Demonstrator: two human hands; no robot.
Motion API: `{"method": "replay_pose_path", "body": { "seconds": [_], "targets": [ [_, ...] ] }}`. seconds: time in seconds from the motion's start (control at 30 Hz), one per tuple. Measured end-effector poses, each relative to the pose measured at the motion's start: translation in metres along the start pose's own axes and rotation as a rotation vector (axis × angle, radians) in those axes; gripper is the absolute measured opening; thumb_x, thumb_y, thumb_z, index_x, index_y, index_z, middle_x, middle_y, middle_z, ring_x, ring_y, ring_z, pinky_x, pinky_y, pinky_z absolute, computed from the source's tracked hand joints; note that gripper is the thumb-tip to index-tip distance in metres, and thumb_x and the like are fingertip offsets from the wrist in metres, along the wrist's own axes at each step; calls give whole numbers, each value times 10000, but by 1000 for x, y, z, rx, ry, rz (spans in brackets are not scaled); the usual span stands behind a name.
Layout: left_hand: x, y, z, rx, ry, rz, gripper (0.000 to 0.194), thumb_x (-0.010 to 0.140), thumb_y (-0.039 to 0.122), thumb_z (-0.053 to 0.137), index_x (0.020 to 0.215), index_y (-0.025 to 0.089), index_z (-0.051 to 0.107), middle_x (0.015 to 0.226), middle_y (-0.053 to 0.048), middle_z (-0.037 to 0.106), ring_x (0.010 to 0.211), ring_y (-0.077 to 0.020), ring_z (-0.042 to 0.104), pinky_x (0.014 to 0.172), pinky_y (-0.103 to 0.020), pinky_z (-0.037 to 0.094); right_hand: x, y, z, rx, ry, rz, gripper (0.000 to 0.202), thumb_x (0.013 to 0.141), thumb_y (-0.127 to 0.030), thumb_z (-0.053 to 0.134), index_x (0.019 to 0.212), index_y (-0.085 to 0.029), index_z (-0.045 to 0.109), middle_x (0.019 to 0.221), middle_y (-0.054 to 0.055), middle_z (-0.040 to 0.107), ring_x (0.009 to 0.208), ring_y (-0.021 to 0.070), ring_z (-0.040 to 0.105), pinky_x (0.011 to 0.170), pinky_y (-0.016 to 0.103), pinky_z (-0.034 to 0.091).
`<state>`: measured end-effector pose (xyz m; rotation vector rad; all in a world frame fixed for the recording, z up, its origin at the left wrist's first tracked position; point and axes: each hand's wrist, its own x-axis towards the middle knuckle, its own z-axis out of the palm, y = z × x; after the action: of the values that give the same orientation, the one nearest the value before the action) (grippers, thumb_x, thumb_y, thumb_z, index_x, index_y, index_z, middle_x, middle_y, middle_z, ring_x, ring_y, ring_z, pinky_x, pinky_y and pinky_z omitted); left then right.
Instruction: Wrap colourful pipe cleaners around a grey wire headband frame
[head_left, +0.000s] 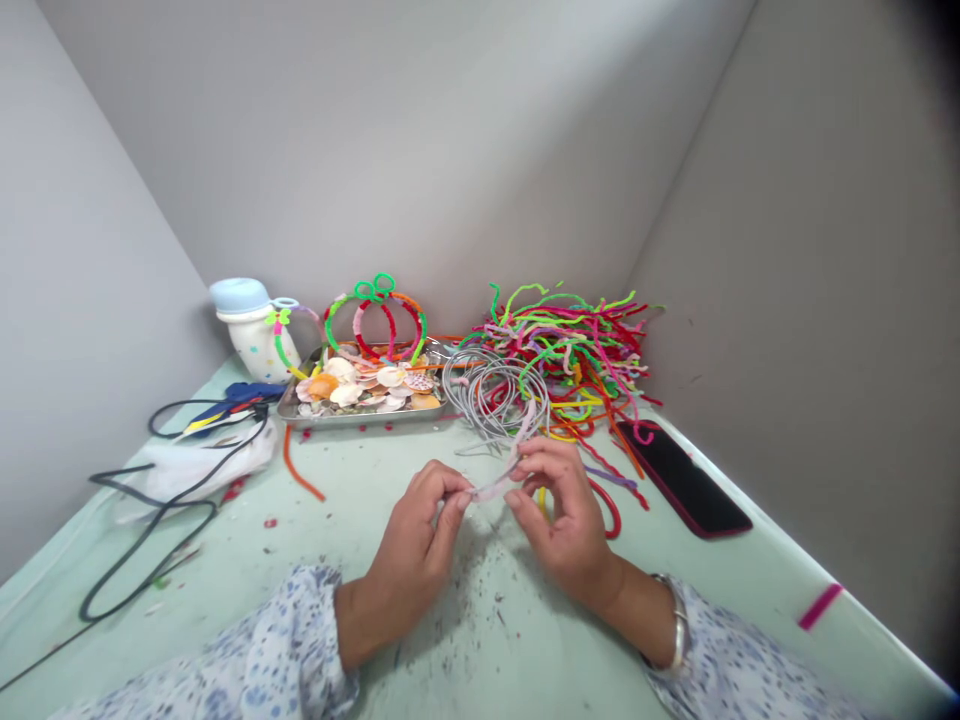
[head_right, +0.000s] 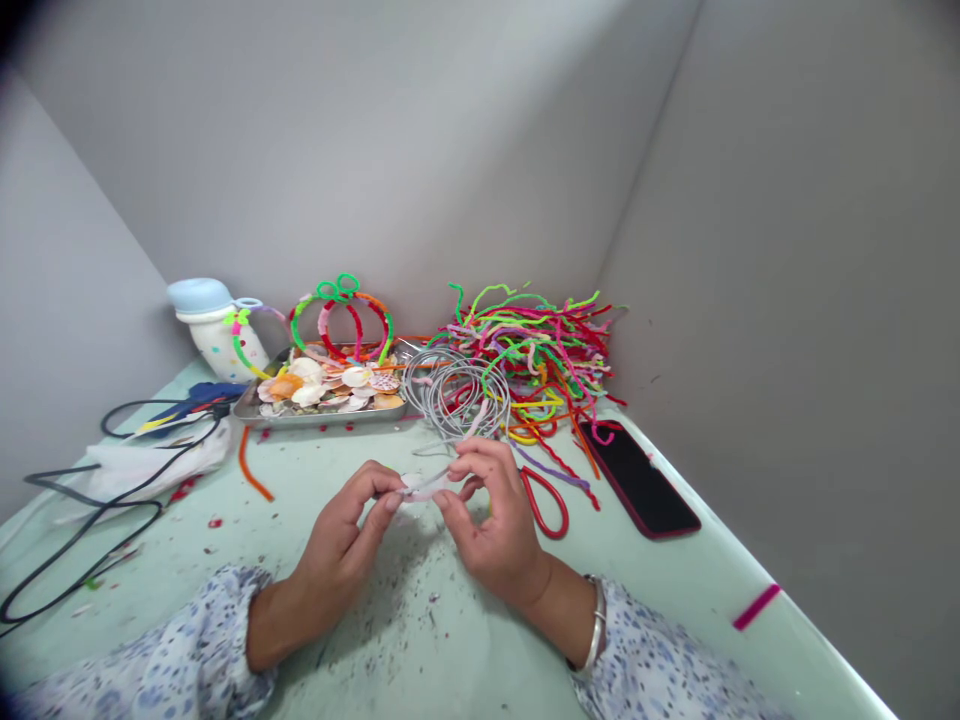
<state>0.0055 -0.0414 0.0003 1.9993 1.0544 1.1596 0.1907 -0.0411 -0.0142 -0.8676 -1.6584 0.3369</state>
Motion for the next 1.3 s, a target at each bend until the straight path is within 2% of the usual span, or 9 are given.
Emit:
{"method": "replay_pose_path", "body": {
  "seconds": [0.13,0.23,0.33,0.4,0.5,0.67,0.83,1.0,1.3],
  "targets": [
    [0,1,0,-18,46,3,131,980,209,413,908,192,521,861,-16,517,798,-162,498,735,-284,395,1,-2,-1,-72,-112,-113,236,832,-128,628,1035,-221,552,1036,70,542,851,185,560,693,307,515],
    [-1,1,0,-39,33,19,127,978,192,413,919,194,525,878,-18,522,816,-160,502,744,-281,401,5,0,1,-134,-233,-128,218,847,-182,636,1056,-199,572,992,82,599,896,219,566,744,349,498],
    [0,0,0,-36,34,36,125,975,174,411,928,196,525,889,-18,521,833,-159,504,762,-281,403,8,1,3,-180,-285,-138,171,867,-227,627,1029,-182,595,961,87,642,925,240,563,823,397,459],
    [0,0,0,-28,41,43,122,973,167,413,932,196,523,891,-16,519,837,-157,504,767,-281,403,8,2,4,-190,-314,-145,134,883,-263,614,987,-180,614,911,79,657,883,236,565,804,392,446],
    [0,0,-1,-20,46,47,120,973,161,413,933,198,520,892,-14,516,834,-154,501,765,-278,402,7,2,3,-211,-326,-144,146,912,-304,567,920,-176,636,797,62,652,770,217,561,723,364,426],
    [0,-1,-1,-18,74,41,115,975,174,413,915,201,507,881,-9,506,821,-153,490,756,-275,397,4,-1,0,-164,-278,-163,151,925,-242,515,900,-164,641,673,31,621,624,169,552,620,303,400],
    [0,0,0,-30,85,8,121,979,194,410,900,200,501,856,-7,500,797,-154,486,737,-274,397,3,-2,-1,-158,-226,-162,116,906,-197,526,855,-181,629,665,27,615,621,170,551,611,296,401],
    [-1,1,1,-51,35,14,124,976,198,410,907,196,514,868,-18,511,809,-162,500,749,-286,407,4,-1,-1,-101,-174,-64,115,890,-223,554,961,-179,634,858,72,660,802,208,599,718,327,455],
    [-3,1,1,-73,-162,6,198,989,269,391,901,188,549,865,-37,552,823,-181,520,773,-323,408,4,0,5,153,-112,363,283,909,-361,558,683,-193,584,631,-7,572,597,147,532,580,263,429]
  ]
}}
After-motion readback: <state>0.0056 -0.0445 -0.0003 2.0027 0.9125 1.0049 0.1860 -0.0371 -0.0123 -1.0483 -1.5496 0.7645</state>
